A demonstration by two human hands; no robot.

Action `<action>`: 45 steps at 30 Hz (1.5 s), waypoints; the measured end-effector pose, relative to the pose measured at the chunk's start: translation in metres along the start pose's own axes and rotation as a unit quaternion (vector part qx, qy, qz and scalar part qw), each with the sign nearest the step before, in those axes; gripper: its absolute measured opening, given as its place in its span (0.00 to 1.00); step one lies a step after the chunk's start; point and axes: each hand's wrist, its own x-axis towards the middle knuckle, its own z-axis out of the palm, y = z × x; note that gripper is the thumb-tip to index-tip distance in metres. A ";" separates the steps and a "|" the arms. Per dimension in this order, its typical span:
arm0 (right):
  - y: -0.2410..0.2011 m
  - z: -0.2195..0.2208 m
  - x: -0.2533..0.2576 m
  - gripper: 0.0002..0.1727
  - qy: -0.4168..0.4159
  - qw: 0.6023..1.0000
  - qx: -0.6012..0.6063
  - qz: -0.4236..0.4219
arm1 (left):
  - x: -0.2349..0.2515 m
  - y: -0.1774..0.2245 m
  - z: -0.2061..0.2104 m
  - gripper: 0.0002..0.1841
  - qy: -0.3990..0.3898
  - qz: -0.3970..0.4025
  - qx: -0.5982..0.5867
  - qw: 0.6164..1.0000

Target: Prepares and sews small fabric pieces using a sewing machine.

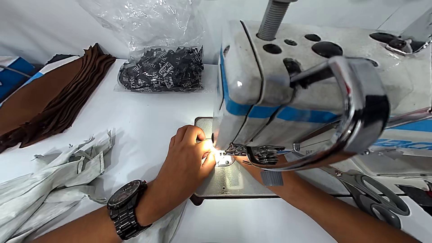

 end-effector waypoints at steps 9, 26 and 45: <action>0.041 -0.068 -0.034 0.15 0.067 0.995 0.007 -0.076 | 0.008 -0.003 0.001 0.10 0.006 -0.008 -0.016 1.000; 0.081 -0.129 -0.226 0.40 -0.078 0.983 -0.127 0.111 | -0.070 0.044 -0.070 0.11 0.023 -0.214 -0.401 0.891; -0.109 -0.020 -0.294 0.39 -0.141 0.875 0.442 -0.136 | -0.236 0.132 -0.120 0.12 0.214 -0.186 -0.491 0.823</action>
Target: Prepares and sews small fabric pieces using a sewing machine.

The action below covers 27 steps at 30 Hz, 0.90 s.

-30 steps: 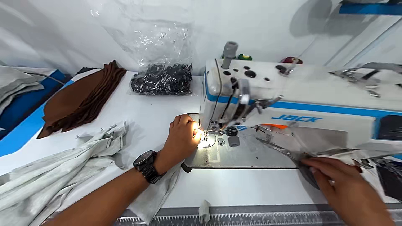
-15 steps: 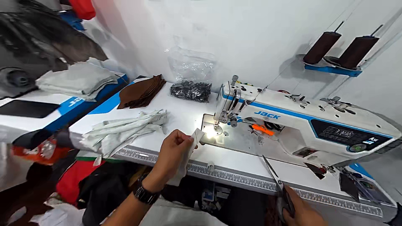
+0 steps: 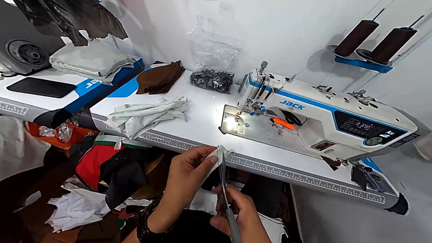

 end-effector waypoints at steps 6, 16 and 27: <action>0.004 0.004 0.011 0.38 0.027 0.999 -0.039 -0.006 | 0.000 -0.005 -0.002 0.14 0.001 0.002 0.010 1.000; 0.012 0.011 0.006 0.20 0.072 0.997 -0.039 -0.014 | 0.000 -0.008 -0.002 0.12 -0.003 0.008 0.035 0.999; 0.011 -0.006 0.005 0.23 0.094 0.993 -0.072 0.000 | 0.004 -0.011 -0.008 0.11 -0.016 0.005 0.066 0.998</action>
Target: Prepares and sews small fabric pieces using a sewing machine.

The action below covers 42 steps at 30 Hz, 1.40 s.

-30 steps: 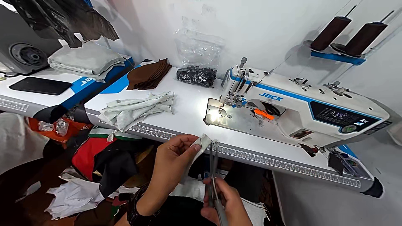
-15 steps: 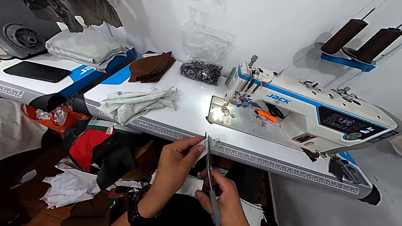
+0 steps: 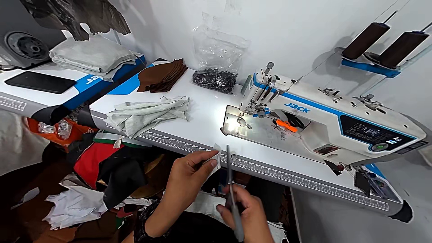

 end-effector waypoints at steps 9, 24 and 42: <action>0.050 -0.190 0.056 0.20 0.109 0.899 -0.409 0.112 | 0.077 0.090 -0.125 0.11 0.091 0.194 0.168 0.962; 0.121 0.014 0.063 0.30 0.012 0.820 -0.486 -0.303 | 0.128 0.029 -0.054 0.17 -0.278 0.165 0.362 0.874; 0.189 -0.144 -0.187 0.15 0.188 0.954 -0.031 0.231 | -0.036 -0.097 0.070 0.15 -0.475 0.083 0.107 0.870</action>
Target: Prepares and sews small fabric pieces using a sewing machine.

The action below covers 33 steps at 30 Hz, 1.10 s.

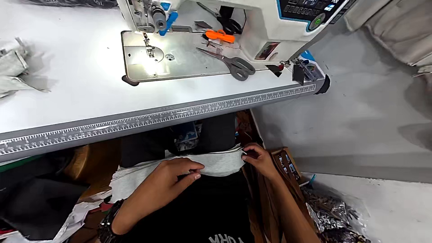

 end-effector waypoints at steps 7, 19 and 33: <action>-0.056 -0.023 -0.002 0.07 -0.020 0.994 -0.101 -0.036 | -0.020 0.015 0.013 0.17 -0.056 -0.012 -0.102 0.993; -0.021 0.008 0.006 0.22 -0.004 0.986 0.132 0.100 | -0.044 0.015 0.046 0.15 -0.088 -0.037 -0.149 0.984; -0.068 -0.026 -0.002 0.18 -0.031 0.949 -0.313 -0.029 | -0.047 0.017 0.047 0.16 -0.084 -0.077 -0.149 0.982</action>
